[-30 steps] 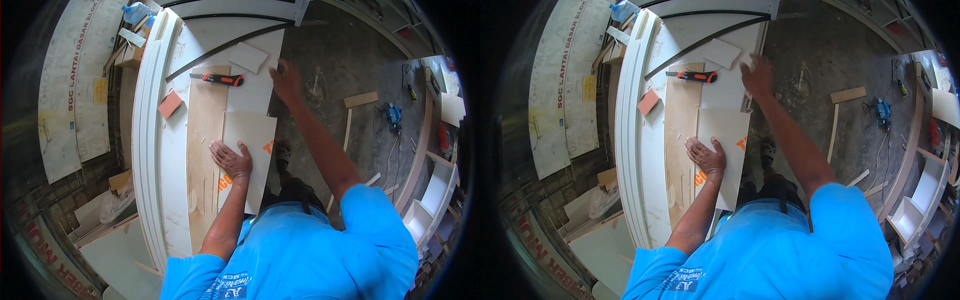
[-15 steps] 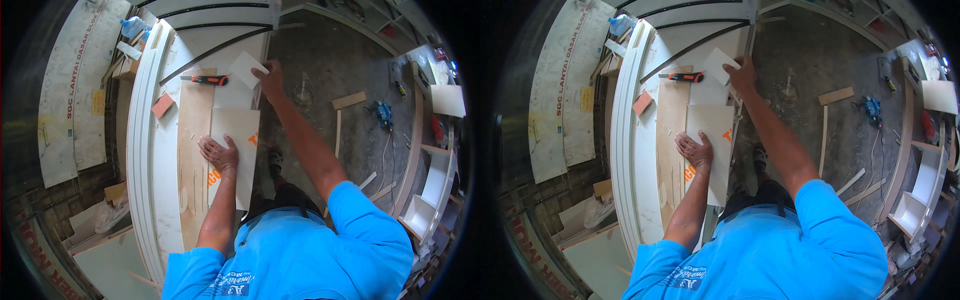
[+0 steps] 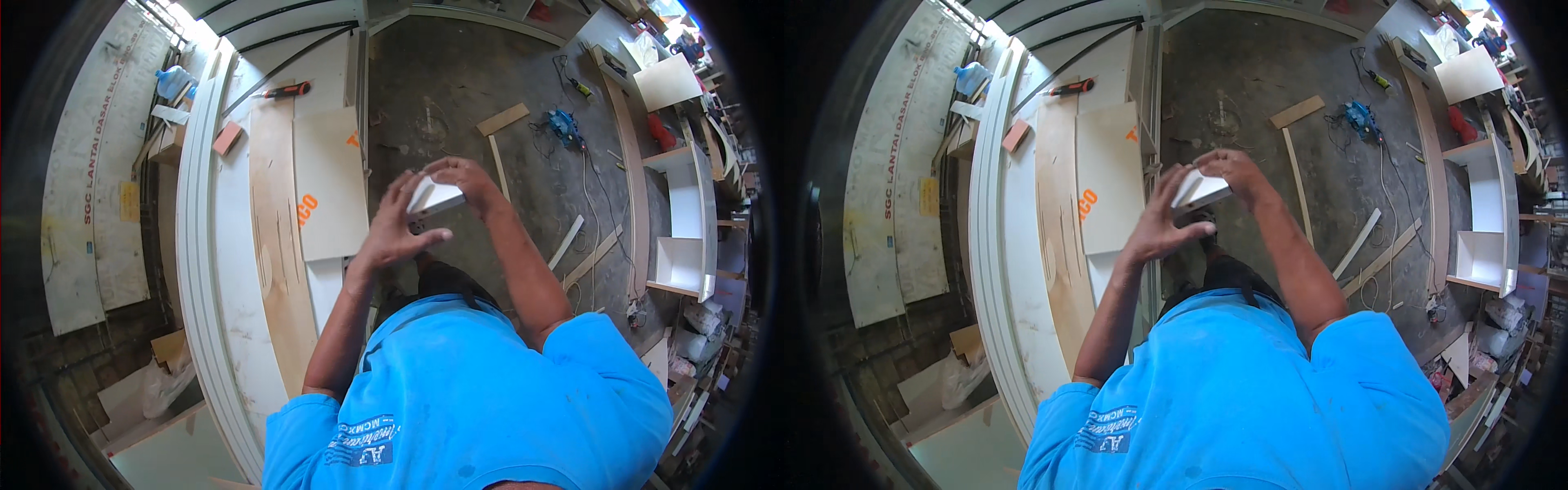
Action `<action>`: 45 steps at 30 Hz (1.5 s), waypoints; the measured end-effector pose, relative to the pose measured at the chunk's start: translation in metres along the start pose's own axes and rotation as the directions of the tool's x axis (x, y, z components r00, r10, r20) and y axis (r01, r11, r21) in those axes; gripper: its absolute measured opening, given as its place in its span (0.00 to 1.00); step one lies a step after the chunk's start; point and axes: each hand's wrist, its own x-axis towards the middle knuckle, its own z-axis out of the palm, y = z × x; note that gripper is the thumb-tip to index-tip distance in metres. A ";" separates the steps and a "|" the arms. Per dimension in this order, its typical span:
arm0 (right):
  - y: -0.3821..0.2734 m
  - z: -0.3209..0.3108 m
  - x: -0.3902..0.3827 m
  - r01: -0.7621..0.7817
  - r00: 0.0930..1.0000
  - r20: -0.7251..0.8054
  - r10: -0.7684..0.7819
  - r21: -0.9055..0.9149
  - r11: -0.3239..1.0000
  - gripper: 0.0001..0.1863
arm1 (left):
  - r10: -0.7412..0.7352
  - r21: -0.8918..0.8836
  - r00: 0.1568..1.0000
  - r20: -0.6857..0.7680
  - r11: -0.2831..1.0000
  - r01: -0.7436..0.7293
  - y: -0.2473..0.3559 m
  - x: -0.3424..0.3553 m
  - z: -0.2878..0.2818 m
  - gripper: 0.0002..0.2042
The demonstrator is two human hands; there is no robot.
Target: The person applies white edging tape to the edge of a board, presses it down, uses a sanding block to smooth the edges, and trims the excess tape with a utility knife.
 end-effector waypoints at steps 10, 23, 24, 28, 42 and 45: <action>0.063 0.063 -0.081 0.235 0.971 -0.007 -0.239 -0.167 0.958 0.43 | -0.519 -0.120 0.821 -0.238 0.855 0.505 -0.010 -0.068 0.079 0.31; 0.151 0.014 0.073 -0.142 0.989 0.089 0.116 0.405 0.903 0.35 | -0.331 0.246 0.584 -0.741 0.676 0.695 -0.170 0.038 -0.097 0.28; 0.155 0.021 0.087 -0.130 0.991 0.058 0.117 0.390 0.912 0.33 | -0.278 0.272 0.555 -0.784 0.650 0.709 -0.186 0.057 -0.107 0.27; 0.150 0.058 0.105 -0.172 0.985 0.079 0.154 0.340 0.925 0.35 | 0.061 0.474 0.670 -0.739 0.755 0.454 -0.240 0.128 -0.117 0.23; 0.153 0.076 0.134 -0.179 0.984 0.062 0.170 0.206 0.962 0.38 | -0.143 0.289 0.612 -0.778 0.783 0.550 -0.281 0.221 -0.114 0.14; 0.144 0.072 0.168 -0.116 0.993 0.002 0.119 0.224 0.968 0.38 | -0.166 0.286 0.620 -0.767 0.777 0.562 -0.272 0.228 -0.111 0.11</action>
